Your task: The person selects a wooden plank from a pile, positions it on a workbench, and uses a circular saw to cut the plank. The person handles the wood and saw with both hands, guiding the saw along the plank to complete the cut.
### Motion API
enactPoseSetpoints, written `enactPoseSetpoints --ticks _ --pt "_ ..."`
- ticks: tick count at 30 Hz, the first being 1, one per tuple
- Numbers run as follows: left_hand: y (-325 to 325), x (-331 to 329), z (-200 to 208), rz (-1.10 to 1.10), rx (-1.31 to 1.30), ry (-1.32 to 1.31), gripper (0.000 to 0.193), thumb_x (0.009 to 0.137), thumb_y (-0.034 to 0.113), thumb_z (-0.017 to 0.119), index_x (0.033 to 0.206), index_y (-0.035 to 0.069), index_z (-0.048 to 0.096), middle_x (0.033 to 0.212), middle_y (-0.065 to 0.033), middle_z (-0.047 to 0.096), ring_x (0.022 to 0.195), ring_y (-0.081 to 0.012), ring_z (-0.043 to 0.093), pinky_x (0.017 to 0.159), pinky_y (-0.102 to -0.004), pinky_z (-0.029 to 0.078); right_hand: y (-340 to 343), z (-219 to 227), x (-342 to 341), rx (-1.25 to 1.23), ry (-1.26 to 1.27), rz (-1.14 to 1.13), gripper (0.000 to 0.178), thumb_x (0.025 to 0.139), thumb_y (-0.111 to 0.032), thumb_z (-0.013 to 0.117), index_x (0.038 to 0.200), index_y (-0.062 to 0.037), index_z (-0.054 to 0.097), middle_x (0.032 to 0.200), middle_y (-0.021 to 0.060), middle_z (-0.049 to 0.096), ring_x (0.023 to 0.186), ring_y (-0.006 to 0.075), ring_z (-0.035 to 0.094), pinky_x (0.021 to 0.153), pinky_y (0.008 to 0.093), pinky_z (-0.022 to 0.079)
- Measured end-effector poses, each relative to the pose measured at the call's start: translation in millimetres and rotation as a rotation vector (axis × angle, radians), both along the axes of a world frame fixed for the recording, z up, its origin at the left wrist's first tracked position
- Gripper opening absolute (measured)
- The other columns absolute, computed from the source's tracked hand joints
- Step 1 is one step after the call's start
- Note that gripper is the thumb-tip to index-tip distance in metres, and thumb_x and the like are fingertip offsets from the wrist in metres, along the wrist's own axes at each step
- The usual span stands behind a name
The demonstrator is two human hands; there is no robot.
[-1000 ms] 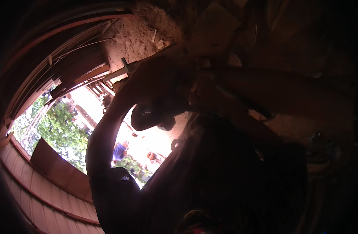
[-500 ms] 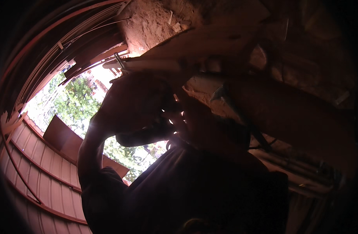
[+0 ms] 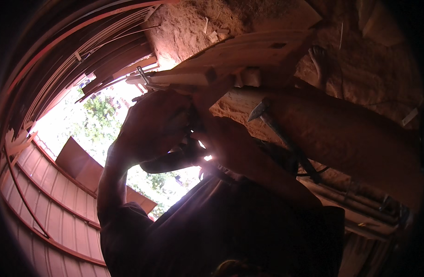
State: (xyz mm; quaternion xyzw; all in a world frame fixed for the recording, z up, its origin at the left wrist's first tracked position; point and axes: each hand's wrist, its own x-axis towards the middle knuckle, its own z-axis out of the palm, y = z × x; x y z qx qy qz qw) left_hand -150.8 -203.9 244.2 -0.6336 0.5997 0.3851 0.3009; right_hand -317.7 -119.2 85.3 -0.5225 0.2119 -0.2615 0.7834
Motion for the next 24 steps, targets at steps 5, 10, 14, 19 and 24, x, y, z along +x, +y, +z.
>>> enactPoseSetpoints --ticks 5,10,14,19,24 --pt "18 2 -2 -0.02 -0.179 0.1 0.045 0.081 0.027 0.079 0.123 0.011 0.069 0.117 -0.0118 0.072 0.113 -0.0354 0.069 0.097 -0.0486 0.056 10 -5 1 -0.028 0.043 0.06 0.081 0.104 -0.031 0.067 0.166 -0.0002 0.024 0.075 0.0157 0.062 0.068 0.0334 0.066 0.06 0.0477 0.053" --pt "31 19 -18 -0.11 -0.222 0.216 0.036 0.088 0.035 0.071 0.115 0.011 0.072 0.116 -0.0106 0.073 0.113 -0.0343 0.07 0.096 -0.0507 0.055 -20 18 -11 -0.067 0.189 0.172 0.065 0.095 -0.038 0.076 0.147 -0.0068 0.052 0.097 0.0175 0.069 0.083 0.0351 0.072 0.074 0.048 0.059" --pt "-2 2 -14 -0.158 -0.053 0.164 0.034 0.088 0.029 0.069 0.119 0.015 0.074 0.116 -0.0115 0.074 0.109 -0.0329 0.073 0.094 -0.0467 0.058 -43 32 -24 -0.137 0.316 0.104 0.053 0.094 -0.037 0.078 0.135 -0.0065 0.065 0.11 0.0187 0.072 0.094 0.0351 0.074 0.083 0.0462 0.06" --pt "20 10 -26 -0.1 -0.5 0.327 0.032 0.086 0.02 0.07 0.117 0.011 0.075 0.106 -0.0121 0.077 0.104 -0.0335 0.075 0.095 -0.0448 0.059 -66 58 -57 -0.542 0.246 -0.01 0.059 0.098 -0.021 0.076 0.151 -0.0082 0.054 0.113 0.0138 0.074 0.102 0.0288 0.073 0.089 0.0397 0.058" --pt "31 19 -49 -0.159 -0.443 0.256 0.034 0.084 0.018 0.075 0.117 0.01 0.075 0.104 -0.0107 0.078 0.102 -0.0327 0.077 0.093 -0.0442 0.06 -61 125 -24 -0.727 0.077 0.234 0.059 0.093 -0.013 0.08 0.147 -0.0028 0.057 0.132 0.0195 0.067 0.121 0.0312 0.068 0.1 0.0409 0.055"
